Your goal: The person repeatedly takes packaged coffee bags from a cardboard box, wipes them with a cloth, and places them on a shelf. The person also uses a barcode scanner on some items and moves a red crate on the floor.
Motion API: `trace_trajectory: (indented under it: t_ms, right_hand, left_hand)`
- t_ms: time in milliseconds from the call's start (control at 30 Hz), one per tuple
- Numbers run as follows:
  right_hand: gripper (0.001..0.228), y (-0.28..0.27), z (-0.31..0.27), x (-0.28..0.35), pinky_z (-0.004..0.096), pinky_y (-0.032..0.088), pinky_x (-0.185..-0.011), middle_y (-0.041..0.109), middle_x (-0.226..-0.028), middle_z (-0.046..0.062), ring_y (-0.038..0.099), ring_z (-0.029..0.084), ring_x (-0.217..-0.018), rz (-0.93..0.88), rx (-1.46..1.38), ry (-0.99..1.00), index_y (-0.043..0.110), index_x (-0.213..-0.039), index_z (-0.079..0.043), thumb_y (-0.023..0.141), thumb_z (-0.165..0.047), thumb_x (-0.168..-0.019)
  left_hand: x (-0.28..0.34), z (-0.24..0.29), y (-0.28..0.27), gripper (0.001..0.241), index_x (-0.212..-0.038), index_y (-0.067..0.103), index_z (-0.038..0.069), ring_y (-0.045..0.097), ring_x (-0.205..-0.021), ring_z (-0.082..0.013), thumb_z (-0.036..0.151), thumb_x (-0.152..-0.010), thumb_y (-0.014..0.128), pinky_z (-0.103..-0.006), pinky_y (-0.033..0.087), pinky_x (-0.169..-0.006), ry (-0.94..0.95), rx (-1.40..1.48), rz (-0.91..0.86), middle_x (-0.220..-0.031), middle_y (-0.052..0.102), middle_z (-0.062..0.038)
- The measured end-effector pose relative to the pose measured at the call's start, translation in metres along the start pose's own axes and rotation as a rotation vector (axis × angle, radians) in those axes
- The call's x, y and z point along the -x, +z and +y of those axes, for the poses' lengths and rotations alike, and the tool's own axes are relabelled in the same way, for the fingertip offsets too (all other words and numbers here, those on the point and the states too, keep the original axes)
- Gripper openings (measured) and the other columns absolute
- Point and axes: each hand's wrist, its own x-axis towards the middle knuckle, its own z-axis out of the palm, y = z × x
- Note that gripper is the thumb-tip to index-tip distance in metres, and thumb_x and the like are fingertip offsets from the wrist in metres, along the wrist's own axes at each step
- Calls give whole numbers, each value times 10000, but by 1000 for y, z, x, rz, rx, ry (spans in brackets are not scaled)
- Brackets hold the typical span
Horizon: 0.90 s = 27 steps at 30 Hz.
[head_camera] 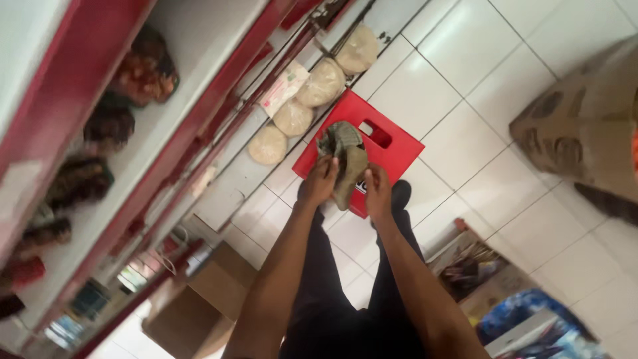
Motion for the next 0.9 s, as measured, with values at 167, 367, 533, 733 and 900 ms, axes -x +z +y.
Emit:
trace_trajectory:
  t_ms: [167, 367, 533, 733, 900]
  right_hand:
    - [536, 5, 28, -8, 342, 513, -991, 699, -1228, 181, 667, 238, -1136, 335, 108, 266, 615, -1301, 27, 660, -424, -1014]
    - [1017, -5, 61, -9, 382, 491, -1052, 518, -1438, 201, 565, 264, -1286, 489, -101, 461, 227, -1529, 52, 808, -444, -858]
    - [1024, -8, 67, -10, 410, 539, -990, 558, -1389, 201, 594, 288, -1237, 411, -218, 523, 199, -1540, 33, 802, -406, -838]
    - [914, -2, 62, -17, 406, 545, -944, 571, -1357, 185, 600, 269, -1194, 459, -184, 531, 349, -1481, -16, 786, -471, -819]
    - [850, -14, 54, -35, 401, 556, -929, 666, -1265, 218, 681, 295, -1115, 530, -9, 587, 473, -1394, 30, 773, -523, -822]
  left_hand:
    - [-37, -22, -12, 285, -1210, 703, 138, 664, -1202, -354, 328, -1003, 659, -429, 511, -1067, 185, -275, 19, -1272, 674, -124]
    - [-77, -23, -18, 789, -1455, 550, 158, 257, -1412, -528, 318, -726, 809, -656, 365, -1027, 41, -362, -24, -1521, 373, -323]
    - [-111, -69, 0, 410, -1283, 673, 231, 345, -1418, -513, 376, -904, 730, -562, 355, -1150, 181, -377, -82, -1484, 460, -302]
    - [-120, -89, 1, 245, -1084, 734, 218, 441, -1350, -500, 329, -865, 744, -501, 377, -1137, 74, -341, -108, -1392, 511, -315]
    - [-118, -69, 7, 320, -1178, 673, 244, 543, -1260, -457, 324, -873, 730, -495, 445, -1076, -96, -398, -202, -1339, 528, -256]
